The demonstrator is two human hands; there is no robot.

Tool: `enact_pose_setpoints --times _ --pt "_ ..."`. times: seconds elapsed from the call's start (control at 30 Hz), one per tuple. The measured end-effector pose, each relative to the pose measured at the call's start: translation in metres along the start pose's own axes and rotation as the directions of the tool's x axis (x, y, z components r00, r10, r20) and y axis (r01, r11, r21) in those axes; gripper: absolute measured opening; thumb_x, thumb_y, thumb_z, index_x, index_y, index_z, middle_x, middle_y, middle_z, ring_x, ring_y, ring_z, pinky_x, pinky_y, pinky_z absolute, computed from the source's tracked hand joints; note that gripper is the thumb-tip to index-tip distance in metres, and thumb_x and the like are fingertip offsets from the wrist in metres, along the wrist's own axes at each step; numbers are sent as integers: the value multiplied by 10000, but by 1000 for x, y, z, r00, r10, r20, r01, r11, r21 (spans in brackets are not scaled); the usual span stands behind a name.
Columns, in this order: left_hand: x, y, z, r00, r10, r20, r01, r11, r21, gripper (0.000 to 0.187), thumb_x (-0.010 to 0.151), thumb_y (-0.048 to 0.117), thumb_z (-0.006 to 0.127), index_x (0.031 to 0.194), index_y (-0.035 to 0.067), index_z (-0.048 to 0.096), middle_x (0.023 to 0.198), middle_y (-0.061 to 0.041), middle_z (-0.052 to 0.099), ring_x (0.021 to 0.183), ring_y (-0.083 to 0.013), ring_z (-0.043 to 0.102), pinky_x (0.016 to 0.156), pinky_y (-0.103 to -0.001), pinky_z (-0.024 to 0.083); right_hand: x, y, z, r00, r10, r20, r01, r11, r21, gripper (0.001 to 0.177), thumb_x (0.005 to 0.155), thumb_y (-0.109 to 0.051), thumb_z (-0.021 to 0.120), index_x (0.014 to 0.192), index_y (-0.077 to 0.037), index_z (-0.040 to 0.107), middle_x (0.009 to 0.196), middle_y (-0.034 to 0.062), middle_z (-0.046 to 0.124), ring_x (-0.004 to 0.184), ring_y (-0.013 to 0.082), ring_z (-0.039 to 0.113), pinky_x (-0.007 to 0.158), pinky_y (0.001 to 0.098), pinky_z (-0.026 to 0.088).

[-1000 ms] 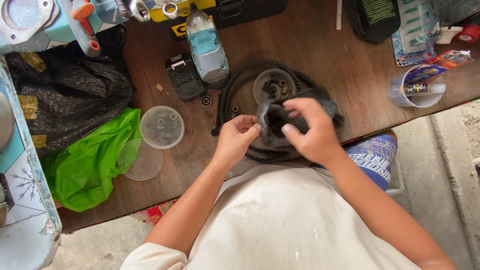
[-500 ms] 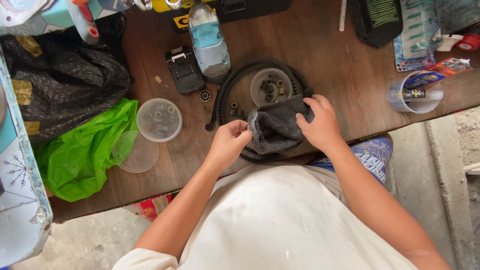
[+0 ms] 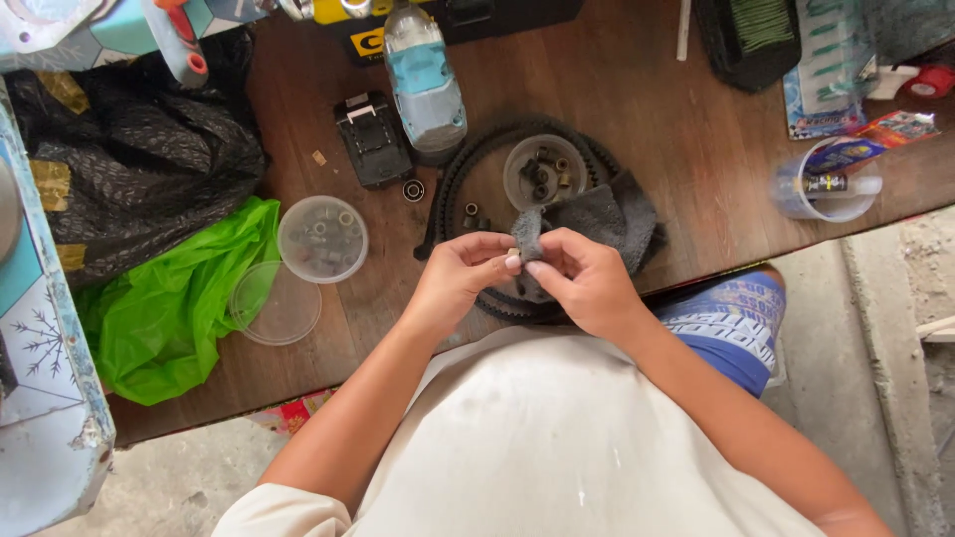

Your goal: Cleaning and inspecting scooter clutch and engine components with a cloth.

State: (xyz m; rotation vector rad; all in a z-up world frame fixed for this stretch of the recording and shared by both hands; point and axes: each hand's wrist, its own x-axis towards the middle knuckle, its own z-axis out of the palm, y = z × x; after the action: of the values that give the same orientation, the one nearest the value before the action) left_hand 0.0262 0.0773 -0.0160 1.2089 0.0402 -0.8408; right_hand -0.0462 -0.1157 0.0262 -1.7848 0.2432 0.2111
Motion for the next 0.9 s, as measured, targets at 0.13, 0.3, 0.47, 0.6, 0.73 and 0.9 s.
enact_pose_setpoints --times 0.13,0.3,0.47,0.6,0.73,0.9 --pt "4 -3 1 994 -95 46 102 978 -183 299 874 117 788 1128 -17 708 984 -93 759 894 -160 720 806 -300 591 -4 0 -10 993 -72 89 32 919 393 247 982 11 603 1223 25 655 1108 29 659 993 89 652 879 244 549" --pt "11 -10 5 990 -100 99 122 959 -256 237 877 116 788 1049 -33 723 922 -81 754 825 -162 704 744 -304 605 -4 7 -8 986 -157 57 147 978 148 323 963 63 655 1284 35 658 1063 39 592 931 102 607 801 237 526" --pt "3 -6 11 979 -144 144 184 927 -328 226 942 162 761 1048 -35 727 883 -41 716 780 -113 647 736 -285 557 -1 -5 -4 974 -224 35 211 953 217 116 948 33 657 1058 2 634 1023 7 540 888 67 577 776 221 498" --pt "2 -11 18 976 -115 184 185 884 -430 249 959 178 739 1091 -33 727 908 -46 713 801 -124 664 797 -297 580 5 19 -2 964 -266 -23 267 959 94 73 991 -20 631 999 -33 559 958 -4 455 828 57 456 722 217 440" --pt "-2 -10 25 988 -54 141 108 908 -406 297 953 145 718 1172 -55 707 999 -72 735 862 -129 689 837 -298 590 9 20 -1 969 -245 -27 245 947 209 64 1064 -75 592 1045 -58 533 946 -29 481 841 49 455 742 214 451" --pt "-5 -7 31 1000 12 -17 -16 959 -283 301 957 113 729 1185 -82 710 1005 -98 741 846 -136 681 797 -287 583 7 12 -1 981 -184 -53 192 940 280 10 1087 -49 570 1087 -44 561 993 2 570 903 64 522 804 216 485"
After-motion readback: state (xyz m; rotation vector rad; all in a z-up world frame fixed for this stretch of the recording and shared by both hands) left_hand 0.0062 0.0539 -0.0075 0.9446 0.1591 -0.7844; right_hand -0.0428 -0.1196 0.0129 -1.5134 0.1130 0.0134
